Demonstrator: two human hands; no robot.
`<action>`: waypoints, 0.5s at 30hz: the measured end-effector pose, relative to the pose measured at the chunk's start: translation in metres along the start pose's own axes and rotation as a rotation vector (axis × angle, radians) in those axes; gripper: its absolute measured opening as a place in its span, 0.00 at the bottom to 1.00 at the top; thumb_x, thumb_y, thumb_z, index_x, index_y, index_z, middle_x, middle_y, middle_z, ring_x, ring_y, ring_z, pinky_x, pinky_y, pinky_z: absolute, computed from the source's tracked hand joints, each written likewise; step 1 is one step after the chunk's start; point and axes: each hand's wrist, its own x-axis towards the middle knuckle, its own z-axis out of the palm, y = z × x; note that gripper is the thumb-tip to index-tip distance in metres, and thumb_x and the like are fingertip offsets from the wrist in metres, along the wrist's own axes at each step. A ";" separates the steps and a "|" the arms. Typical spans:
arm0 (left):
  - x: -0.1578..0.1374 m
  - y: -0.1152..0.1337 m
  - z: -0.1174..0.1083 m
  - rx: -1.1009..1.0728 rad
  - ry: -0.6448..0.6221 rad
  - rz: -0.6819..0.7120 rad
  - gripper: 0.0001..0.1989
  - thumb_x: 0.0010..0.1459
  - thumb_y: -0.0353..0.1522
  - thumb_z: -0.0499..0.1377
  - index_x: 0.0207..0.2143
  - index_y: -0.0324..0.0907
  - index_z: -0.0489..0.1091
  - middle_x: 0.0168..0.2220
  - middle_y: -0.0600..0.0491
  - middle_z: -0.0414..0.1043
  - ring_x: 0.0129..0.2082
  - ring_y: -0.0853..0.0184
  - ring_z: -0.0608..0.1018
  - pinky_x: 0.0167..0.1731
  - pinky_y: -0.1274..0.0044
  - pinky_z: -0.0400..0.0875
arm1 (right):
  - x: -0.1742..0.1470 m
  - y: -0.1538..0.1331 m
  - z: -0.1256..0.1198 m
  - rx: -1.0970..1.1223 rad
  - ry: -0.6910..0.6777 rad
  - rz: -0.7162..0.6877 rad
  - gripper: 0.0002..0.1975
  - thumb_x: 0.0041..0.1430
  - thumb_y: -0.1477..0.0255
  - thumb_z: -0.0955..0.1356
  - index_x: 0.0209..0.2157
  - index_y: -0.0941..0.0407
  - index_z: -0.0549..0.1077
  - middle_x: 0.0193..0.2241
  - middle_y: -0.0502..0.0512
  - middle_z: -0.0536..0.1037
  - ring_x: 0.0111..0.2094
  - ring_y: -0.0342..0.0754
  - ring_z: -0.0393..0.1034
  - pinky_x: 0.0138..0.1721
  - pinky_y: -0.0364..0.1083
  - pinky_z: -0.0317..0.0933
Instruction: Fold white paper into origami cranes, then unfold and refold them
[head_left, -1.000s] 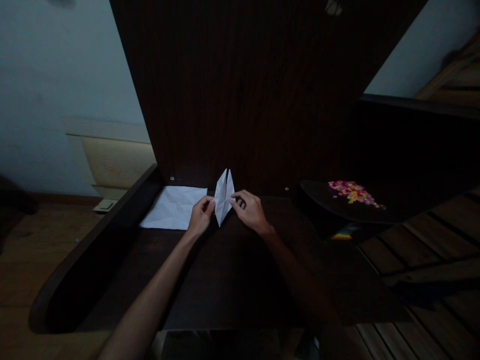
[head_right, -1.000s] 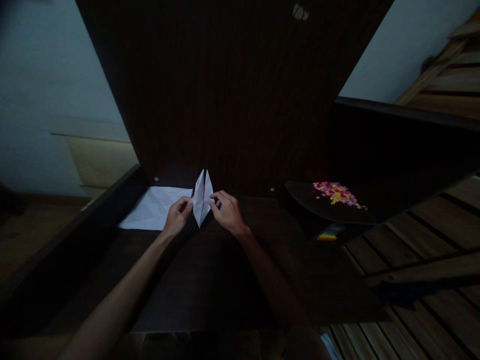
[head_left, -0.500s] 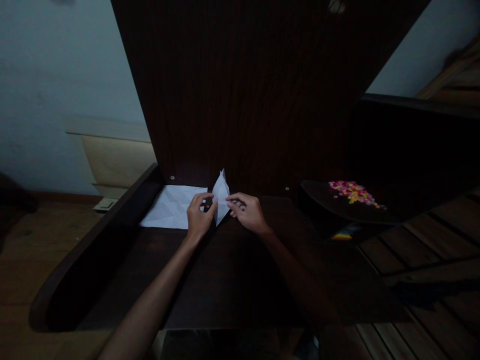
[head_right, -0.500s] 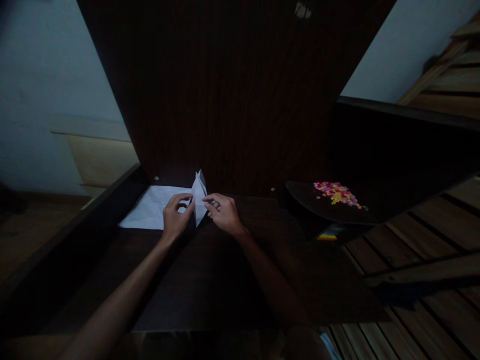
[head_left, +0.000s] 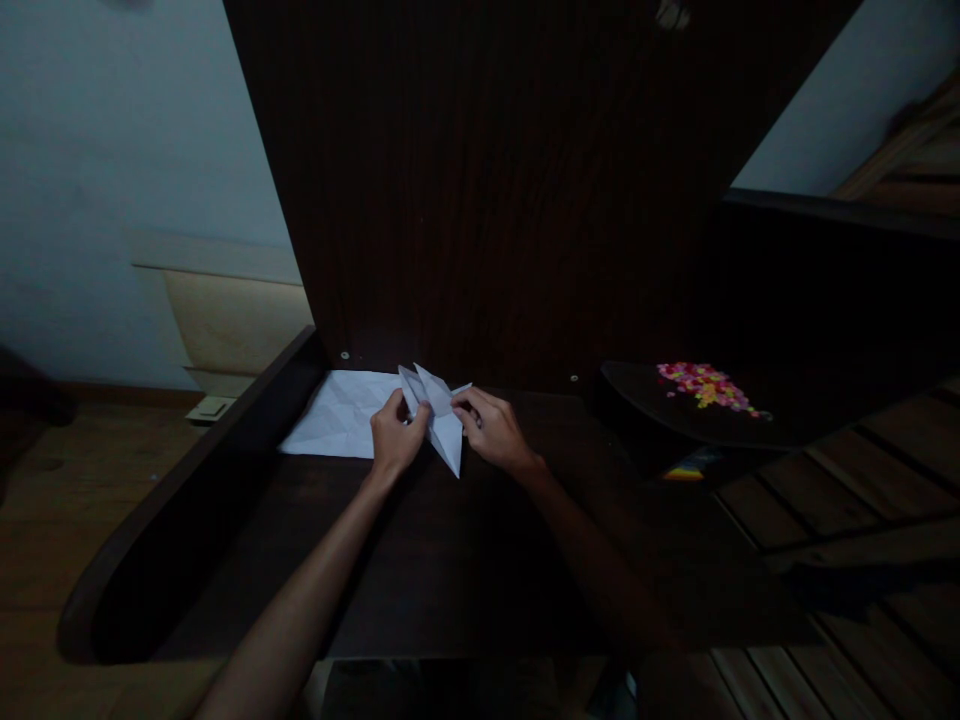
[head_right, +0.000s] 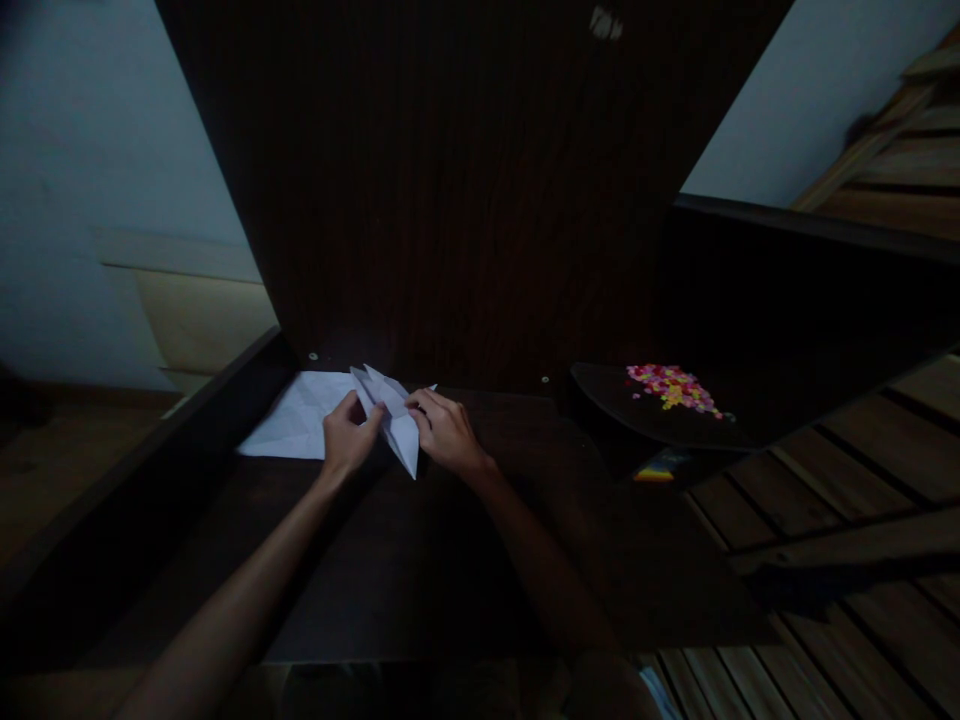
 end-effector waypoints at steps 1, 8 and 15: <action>0.001 0.000 0.000 -0.056 -0.008 -0.026 0.05 0.50 0.33 0.57 0.30 0.41 0.69 0.26 0.56 0.71 0.26 0.68 0.73 0.29 0.77 0.67 | 0.000 0.001 0.000 -0.011 0.018 0.007 0.08 0.61 0.76 0.62 0.36 0.55 0.72 0.34 0.54 0.76 0.33 0.46 0.69 0.36 0.43 0.62; 0.004 -0.005 0.001 -0.167 0.014 -0.075 0.09 0.53 0.31 0.54 0.35 0.40 0.71 0.29 0.54 0.71 0.29 0.67 0.73 0.29 0.78 0.66 | 0.001 0.010 0.002 -0.126 0.104 0.066 0.08 0.60 0.77 0.60 0.33 0.55 0.70 0.32 0.53 0.73 0.31 0.46 0.68 0.33 0.43 0.59; -0.006 0.003 0.002 -0.056 0.022 0.052 0.11 0.58 0.38 0.56 0.38 0.41 0.71 0.24 0.57 0.68 0.23 0.70 0.68 0.25 0.79 0.62 | -0.002 0.004 0.008 -0.353 0.161 0.231 0.12 0.54 0.60 0.69 0.35 0.54 0.70 0.34 0.53 0.72 0.27 0.44 0.67 0.28 0.43 0.57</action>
